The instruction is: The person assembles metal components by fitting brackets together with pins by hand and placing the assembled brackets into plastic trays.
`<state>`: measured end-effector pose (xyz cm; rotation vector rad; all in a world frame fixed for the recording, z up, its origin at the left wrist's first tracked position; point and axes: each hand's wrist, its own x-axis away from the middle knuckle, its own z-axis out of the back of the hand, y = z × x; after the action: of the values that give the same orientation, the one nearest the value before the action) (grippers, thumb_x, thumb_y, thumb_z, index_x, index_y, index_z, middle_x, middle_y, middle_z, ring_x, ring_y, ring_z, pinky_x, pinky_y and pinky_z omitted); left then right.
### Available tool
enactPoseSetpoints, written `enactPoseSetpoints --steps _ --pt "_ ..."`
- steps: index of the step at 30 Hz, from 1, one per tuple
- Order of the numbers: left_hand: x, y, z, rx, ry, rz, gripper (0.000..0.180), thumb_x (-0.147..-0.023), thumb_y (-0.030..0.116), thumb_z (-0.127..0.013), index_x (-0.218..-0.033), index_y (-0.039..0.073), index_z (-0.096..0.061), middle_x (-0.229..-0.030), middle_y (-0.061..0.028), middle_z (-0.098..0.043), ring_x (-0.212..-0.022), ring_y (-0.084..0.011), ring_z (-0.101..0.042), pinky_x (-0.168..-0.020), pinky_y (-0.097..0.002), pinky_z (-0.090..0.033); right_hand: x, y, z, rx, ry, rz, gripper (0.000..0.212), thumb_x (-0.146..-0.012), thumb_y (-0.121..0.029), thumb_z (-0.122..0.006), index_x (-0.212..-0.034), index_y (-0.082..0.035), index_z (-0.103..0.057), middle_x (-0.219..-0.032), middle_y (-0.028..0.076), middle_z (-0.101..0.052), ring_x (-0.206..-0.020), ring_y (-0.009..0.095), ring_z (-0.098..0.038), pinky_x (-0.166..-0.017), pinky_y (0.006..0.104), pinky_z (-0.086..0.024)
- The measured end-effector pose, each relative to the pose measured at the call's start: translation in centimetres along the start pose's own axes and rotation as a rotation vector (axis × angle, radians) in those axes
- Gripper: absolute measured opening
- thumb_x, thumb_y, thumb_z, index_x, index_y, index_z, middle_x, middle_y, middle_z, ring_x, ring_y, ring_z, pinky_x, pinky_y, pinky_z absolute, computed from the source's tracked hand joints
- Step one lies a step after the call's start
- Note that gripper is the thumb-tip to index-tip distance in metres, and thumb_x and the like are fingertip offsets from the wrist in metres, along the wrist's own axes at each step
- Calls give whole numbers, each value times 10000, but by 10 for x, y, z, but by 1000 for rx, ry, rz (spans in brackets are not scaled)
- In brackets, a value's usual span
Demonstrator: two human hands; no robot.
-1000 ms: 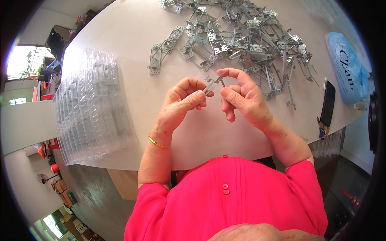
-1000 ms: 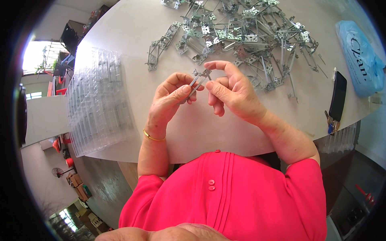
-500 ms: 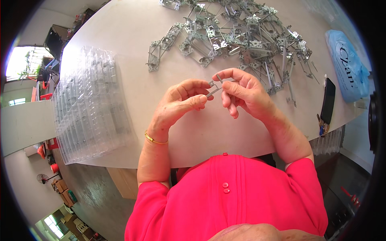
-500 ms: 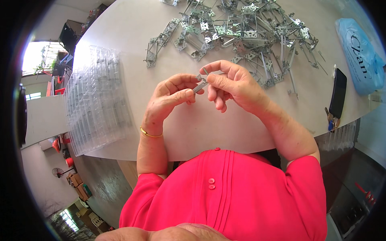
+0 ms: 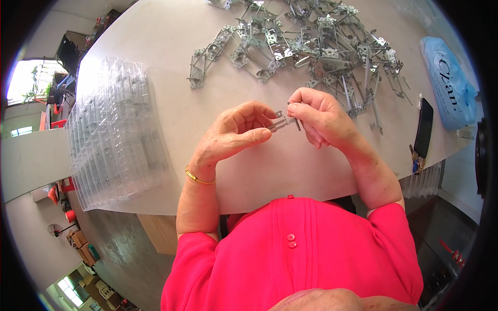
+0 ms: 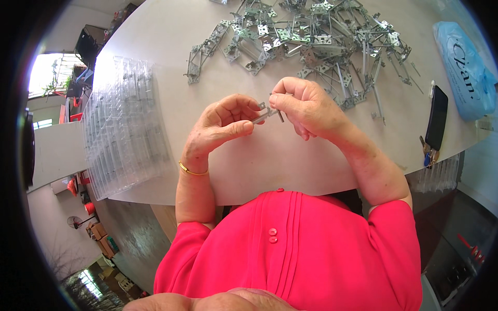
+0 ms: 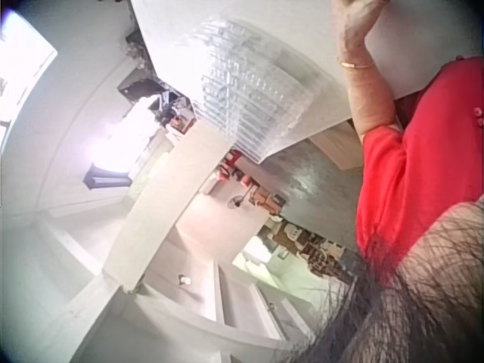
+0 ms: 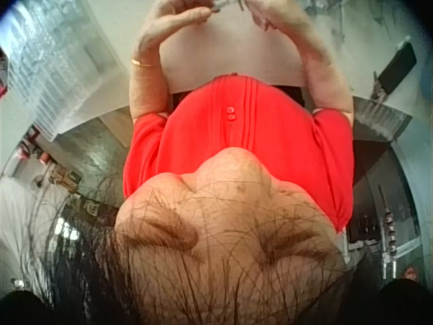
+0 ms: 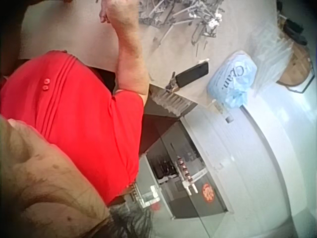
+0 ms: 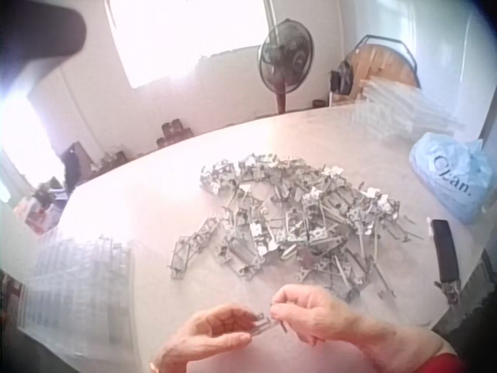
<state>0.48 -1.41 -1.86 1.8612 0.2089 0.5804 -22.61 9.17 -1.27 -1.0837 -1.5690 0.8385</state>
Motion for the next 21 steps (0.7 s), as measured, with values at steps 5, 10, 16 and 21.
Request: enactPoseSetpoints --steps 5,10,16,21 --pt "0 2 -5 17 -22 27 387 -937 159 -756 -1262 3 -616 -1059 -53 -683 -955 -104 -635 -830 -267 -520 1 -3 -2 20 88 45 202 -1006 -230 -609 -947 -36 -621 -566 -47 -523 -405 31 -458 -374 213 -356" --pt "0 6 -2 40 -32 65 423 -924 161 -769 -1283 2 -612 -1064 -64 -690 -918 -105 -630 -819 -271 -518 1 2 -5 -27 125 69 192 -1010 -226 -617 -955 -43 -628 -573 -62 -520 -413 21 -456 -382 210 -356" --pt "2 6 -6 -53 -169 118 461 -939 217 -750 -1317 0 -599 -1063 -91 -702 -908 -130 -655 -810 -281 -516 -9 8 12 -224 65 104 186 -1031 -230 -609 -971 -55 -627 -589 -40 -535 -409 29 -433 -403 211 -358" --pt "-1 -4 3 262 22 -45 435 -1023 221 -609 -1361 -47 -549 -1094 -206 -710 -860 -225 -703 -758 -325 -543 -6 3 -2 -306 237 164 182 -1057 -239 -575 -996 -69 -603 -642 15 -609 -407 58 -458 -400 211 -374"
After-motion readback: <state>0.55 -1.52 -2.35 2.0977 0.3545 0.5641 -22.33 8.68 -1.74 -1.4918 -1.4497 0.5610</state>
